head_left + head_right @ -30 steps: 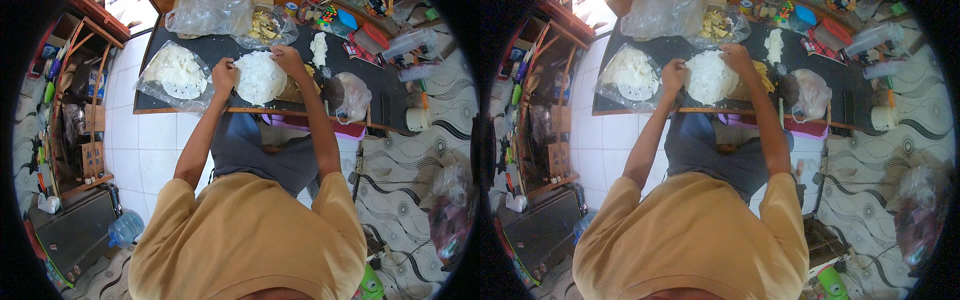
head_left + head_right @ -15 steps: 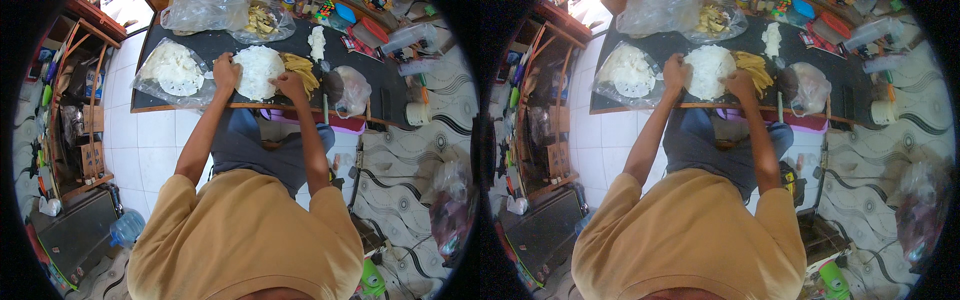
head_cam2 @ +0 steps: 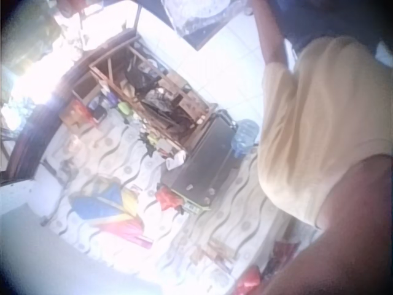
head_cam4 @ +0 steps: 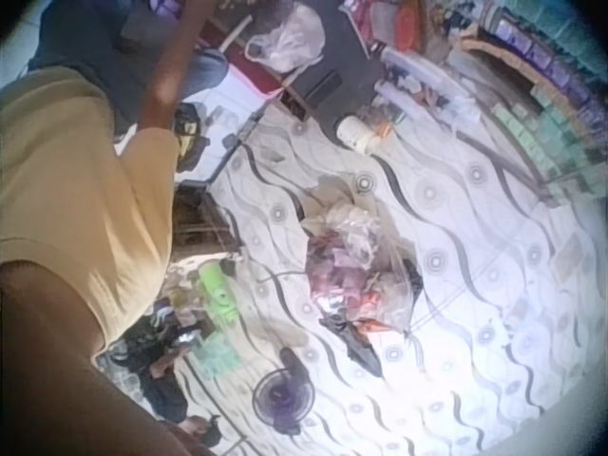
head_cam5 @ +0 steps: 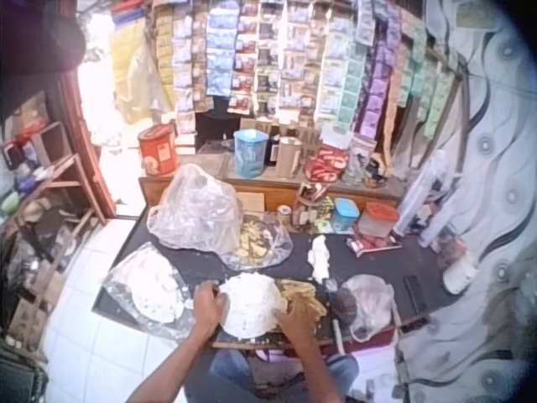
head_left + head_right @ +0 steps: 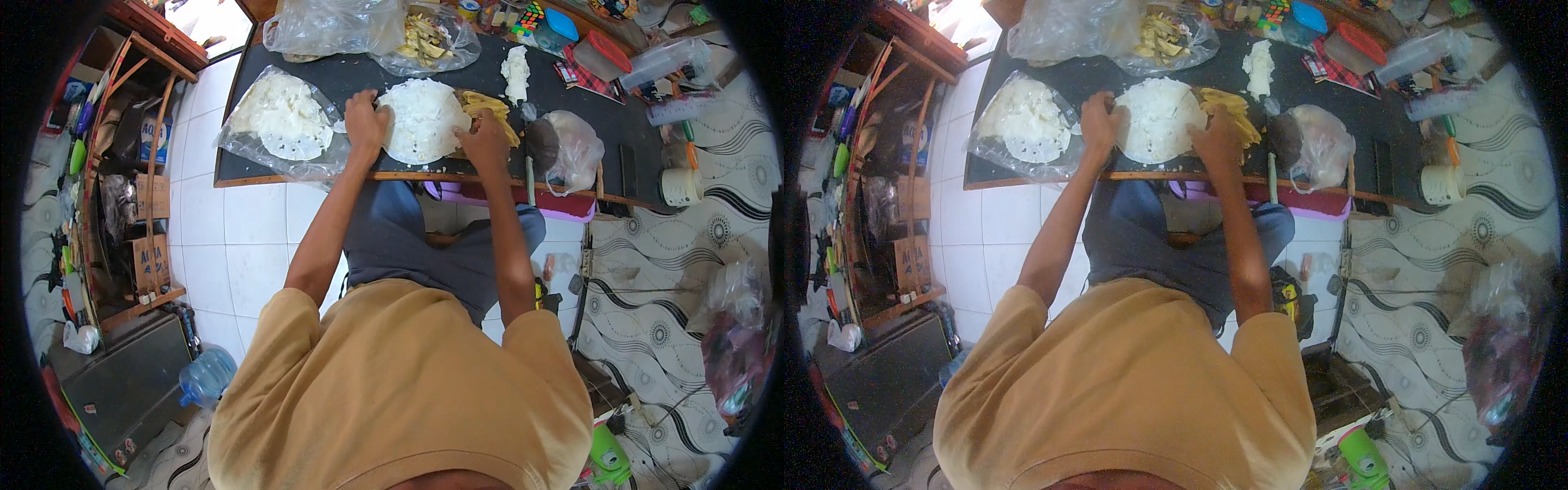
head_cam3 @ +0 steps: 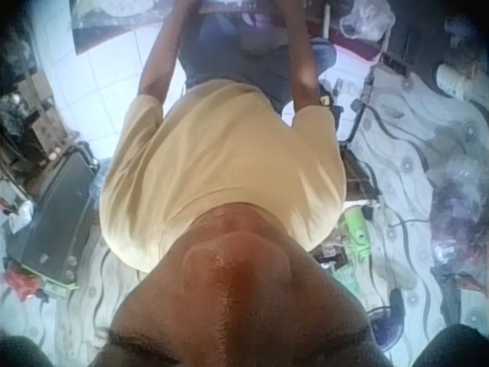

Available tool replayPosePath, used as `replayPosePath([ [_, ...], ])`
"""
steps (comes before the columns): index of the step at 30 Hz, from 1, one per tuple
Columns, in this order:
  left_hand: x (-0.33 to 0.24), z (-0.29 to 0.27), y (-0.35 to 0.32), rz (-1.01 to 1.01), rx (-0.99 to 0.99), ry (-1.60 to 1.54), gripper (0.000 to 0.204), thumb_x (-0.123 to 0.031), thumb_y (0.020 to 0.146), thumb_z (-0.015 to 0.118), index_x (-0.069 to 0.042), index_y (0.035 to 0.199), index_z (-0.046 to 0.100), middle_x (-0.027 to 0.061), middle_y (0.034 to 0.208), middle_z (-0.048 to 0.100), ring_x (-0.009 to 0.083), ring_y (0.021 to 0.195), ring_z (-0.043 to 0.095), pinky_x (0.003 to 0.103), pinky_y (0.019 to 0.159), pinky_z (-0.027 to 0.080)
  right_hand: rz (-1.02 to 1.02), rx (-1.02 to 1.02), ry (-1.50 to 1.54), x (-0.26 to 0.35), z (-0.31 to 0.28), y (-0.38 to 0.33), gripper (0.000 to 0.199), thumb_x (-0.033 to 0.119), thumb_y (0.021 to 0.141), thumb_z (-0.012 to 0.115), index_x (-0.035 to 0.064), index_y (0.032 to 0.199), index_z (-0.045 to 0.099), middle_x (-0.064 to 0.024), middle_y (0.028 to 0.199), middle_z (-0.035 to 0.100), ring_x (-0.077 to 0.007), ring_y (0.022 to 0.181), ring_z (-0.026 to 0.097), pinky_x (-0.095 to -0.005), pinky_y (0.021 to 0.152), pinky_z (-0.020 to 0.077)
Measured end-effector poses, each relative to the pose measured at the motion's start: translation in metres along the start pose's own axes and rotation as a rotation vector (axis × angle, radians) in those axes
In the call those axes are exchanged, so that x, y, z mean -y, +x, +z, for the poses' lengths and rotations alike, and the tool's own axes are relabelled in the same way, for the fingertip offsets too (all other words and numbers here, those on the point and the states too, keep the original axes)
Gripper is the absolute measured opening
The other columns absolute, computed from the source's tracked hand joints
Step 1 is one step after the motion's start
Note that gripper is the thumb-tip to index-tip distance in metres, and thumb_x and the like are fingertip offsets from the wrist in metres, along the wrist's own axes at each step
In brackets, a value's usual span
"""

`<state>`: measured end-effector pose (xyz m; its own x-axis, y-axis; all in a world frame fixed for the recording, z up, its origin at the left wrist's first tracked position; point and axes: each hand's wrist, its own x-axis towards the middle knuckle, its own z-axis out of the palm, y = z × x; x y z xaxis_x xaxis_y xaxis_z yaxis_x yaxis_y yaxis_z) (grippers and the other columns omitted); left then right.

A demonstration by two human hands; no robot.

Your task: The person prepares food items by hand on a table. They flatten a white dough-like sheet, place yellow strips on top, sprinkle a dark powder, and fold the sheet to enclose the filling. The process is repeated for multiple units.

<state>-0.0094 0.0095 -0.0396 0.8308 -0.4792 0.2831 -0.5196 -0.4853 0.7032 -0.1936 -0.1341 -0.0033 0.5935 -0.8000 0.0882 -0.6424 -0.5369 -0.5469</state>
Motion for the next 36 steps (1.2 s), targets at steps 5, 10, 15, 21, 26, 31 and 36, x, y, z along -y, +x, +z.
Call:
replayPosePath([
  [5,-0.008,0.007,-0.015,0.391,-0.054,0.091,0.042,-0.022,0.087,0.064,0.000,0.123,0.062,0.0195,0.131,0.058,0.0356,0.128,0.048,0.049,0.107,0.036,-0.403,-0.170,0.104,0.004,0.020,0.010,0.053,0.028,0.084,0.070,-0.0008,0.126,0.055,-0.0236,0.129,0.056,-0.0405,0.122,0.052,-0.0490,0.101,0.0426],
  [10,-0.004,0.006,-0.047,0.412,0.110,0.223,0.045,-0.031,0.094,0.056,0.000,0.126,0.059,0.0204,0.140,0.051,0.0347,0.137,0.041,0.054,0.111,0.032,-0.655,-0.160,-0.213,0.003,0.050,0.004,0.049,0.031,0.088,0.066,0.0021,0.126,0.056,-0.0213,0.136,0.053,-0.0376,0.131,0.046,-0.0516,0.107,0.0354],
  [15,0.006,-0.014,-0.034,0.146,0.018,0.063,0.045,-0.025,0.087,0.064,0.001,0.124,0.061,0.0237,0.128,0.058,0.0393,0.122,0.052,0.048,0.103,0.040,-0.412,-0.269,0.055,-0.002,0.027,-0.016,0.042,0.023,0.087,0.066,0.0017,0.123,0.058,-0.0217,0.125,0.058,-0.0392,0.119,0.054,-0.0499,0.101,0.0413],
  [21,0.028,-0.010,0.012,-0.057,0.162,0.030,0.041,-0.027,0.079,0.071,-0.002,0.112,0.071,0.0186,0.113,0.066,0.0380,0.108,0.057,0.050,0.093,0.046,-0.052,-0.107,0.184,-0.022,0.026,-0.027,0.036,0.022,0.081,0.073,0.0002,0.108,0.063,-0.0203,0.105,0.062,-0.0401,0.099,0.060,-0.0459,0.085,0.0487],
  [26,-0.001,-0.009,0.030,0.056,0.269,0.402,0.040,-0.031,0.077,0.070,-0.004,0.107,0.073,0.0159,0.116,0.066,0.0367,0.109,0.057,0.047,0.093,0.046,-0.002,-0.052,0.186,-0.025,0.033,-0.016,0.034,0.026,0.078,0.076,0.0007,0.098,0.065,-0.0186,0.096,0.063,-0.0390,0.093,0.062,-0.0463,0.081,0.0495],
  [31,-0.003,-0.015,0.008,0.250,0.089,0.213,0.058,-0.029,0.081,0.071,0.002,0.129,0.057,0.0185,0.132,0.058,0.0351,0.128,0.048,0.050,0.105,0.038,-0.013,-0.263,0.078,-0.035,0.004,-0.010,0.030,0.020,0.078,0.075,0.0042,0.102,0.067,-0.0151,0.095,0.064,-0.0345,0.090,0.063,-0.0435,0.078,0.0508],
  [36,-0.022,-0.013,-0.065,0.379,0.238,0.170,0.071,-0.040,0.093,0.061,0.002,0.146,0.039,0.0201,0.153,0.038,0.0357,0.143,0.032,0.052,0.114,0.026,0.025,-0.371,0.118,-0.079,-0.034,-0.010,0.022,0.015,0.080,0.071,0.0055,0.099,0.068,-0.0133,0.093,0.065,-0.0338,0.087,0.064,-0.0438,0.078,0.0506],
])
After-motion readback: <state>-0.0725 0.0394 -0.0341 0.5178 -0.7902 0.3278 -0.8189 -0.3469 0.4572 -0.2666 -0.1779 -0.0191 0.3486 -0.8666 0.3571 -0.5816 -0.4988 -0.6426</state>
